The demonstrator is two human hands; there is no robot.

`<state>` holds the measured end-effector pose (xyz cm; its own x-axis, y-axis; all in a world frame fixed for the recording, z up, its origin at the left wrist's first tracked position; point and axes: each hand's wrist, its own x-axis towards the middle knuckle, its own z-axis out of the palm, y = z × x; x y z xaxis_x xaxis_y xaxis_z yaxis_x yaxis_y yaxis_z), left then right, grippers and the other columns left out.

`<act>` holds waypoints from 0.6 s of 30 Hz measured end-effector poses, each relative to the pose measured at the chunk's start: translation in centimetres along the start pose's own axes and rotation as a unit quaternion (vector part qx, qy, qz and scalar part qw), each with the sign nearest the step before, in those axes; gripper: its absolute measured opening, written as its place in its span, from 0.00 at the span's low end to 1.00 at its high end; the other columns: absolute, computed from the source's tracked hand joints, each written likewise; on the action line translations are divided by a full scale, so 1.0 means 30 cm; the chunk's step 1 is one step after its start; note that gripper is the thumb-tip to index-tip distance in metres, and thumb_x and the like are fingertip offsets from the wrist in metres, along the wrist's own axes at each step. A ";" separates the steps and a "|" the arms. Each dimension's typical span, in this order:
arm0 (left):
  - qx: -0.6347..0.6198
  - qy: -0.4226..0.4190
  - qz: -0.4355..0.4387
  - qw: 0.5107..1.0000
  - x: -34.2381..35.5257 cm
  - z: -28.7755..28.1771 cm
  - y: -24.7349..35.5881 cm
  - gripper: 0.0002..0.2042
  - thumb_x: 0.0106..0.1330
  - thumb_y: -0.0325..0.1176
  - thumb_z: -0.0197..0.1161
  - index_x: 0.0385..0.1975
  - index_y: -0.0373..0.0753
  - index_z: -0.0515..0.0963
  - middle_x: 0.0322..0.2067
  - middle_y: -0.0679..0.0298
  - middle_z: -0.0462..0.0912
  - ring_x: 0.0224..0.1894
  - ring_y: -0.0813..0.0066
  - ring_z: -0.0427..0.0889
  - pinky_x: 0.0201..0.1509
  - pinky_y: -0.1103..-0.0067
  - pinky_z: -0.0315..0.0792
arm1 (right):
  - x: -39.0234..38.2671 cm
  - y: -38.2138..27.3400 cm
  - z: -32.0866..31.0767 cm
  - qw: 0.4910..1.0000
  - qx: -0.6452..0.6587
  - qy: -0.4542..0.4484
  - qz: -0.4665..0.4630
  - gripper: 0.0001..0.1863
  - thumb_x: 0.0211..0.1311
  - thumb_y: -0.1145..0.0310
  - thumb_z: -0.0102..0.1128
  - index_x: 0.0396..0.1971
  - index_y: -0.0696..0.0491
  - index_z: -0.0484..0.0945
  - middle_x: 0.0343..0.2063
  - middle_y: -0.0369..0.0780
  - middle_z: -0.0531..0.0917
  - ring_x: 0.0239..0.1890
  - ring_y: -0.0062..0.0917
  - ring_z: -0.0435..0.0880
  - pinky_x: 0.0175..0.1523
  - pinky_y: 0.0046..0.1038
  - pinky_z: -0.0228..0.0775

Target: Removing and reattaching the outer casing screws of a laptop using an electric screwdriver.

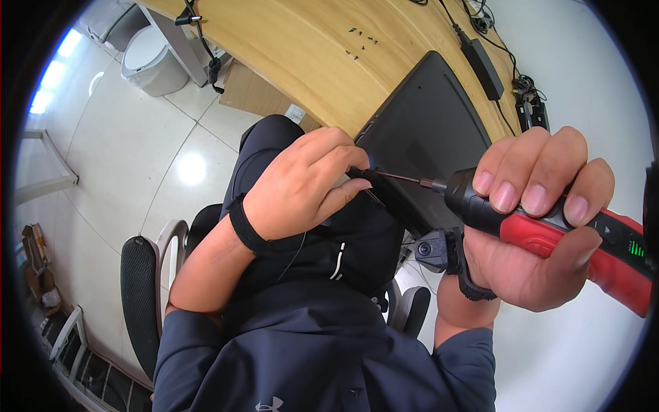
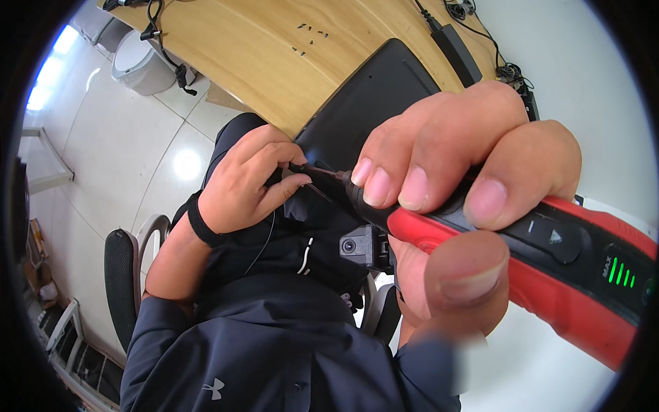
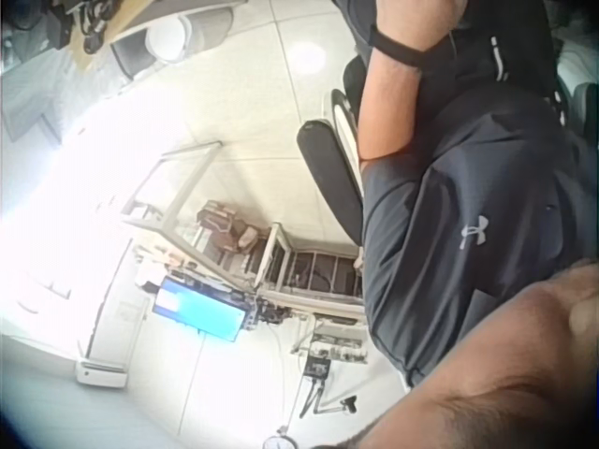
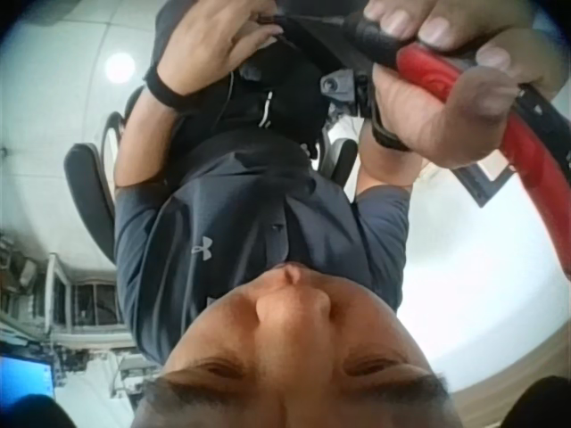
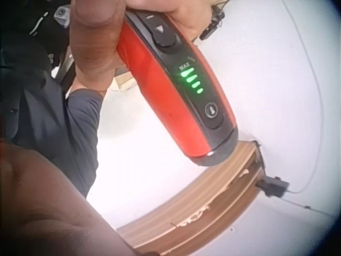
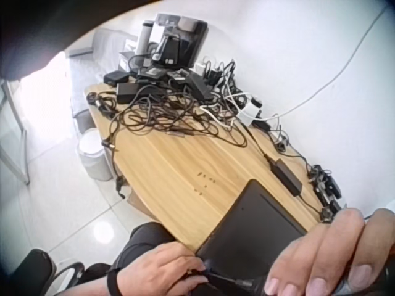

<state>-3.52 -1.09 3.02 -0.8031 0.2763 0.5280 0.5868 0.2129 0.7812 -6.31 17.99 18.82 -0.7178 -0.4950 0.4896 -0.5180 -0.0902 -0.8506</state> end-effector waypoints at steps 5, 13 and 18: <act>0.006 0.010 0.019 1.000 -0.010 0.004 -0.002 0.13 0.60 0.26 0.73 0.42 0.35 0.78 0.37 0.58 0.78 0.35 0.61 0.78 0.41 0.71 0.75 | 0.006 -0.010 0.006 1.000 -0.005 -0.003 0.008 0.13 0.73 0.53 0.57 0.37 0.44 0.67 0.33 0.35 0.73 0.32 0.24 0.76 0.40 0.28 0.71; 0.022 -0.004 0.025 0.999 -0.007 -0.005 0.005 0.13 0.60 0.26 0.72 0.43 0.35 0.79 0.38 0.57 0.78 0.37 0.59 0.79 0.43 0.70 0.75 | -0.001 0.011 0.040 0.998 -0.018 0.056 0.022 0.13 0.73 0.54 0.57 0.37 0.45 0.66 0.32 0.36 0.73 0.31 0.24 0.77 0.40 0.29 0.72; 0.002 -0.014 -0.002 1.000 -0.011 -0.008 0.006 0.13 0.61 0.25 0.72 0.44 0.35 0.79 0.38 0.57 0.78 0.37 0.59 0.79 0.43 0.70 0.75 | 0.023 0.003 0.078 0.994 -0.054 0.079 0.046 0.14 0.73 0.56 0.59 0.36 0.46 0.65 0.31 0.36 0.73 0.29 0.24 0.76 0.39 0.30 0.73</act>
<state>-3.20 -1.37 3.07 -0.8023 0.3019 0.5149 0.5837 0.2170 0.7824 -5.74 15.62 18.64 -0.8239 -0.3538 0.4427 -0.4882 0.0465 -0.8715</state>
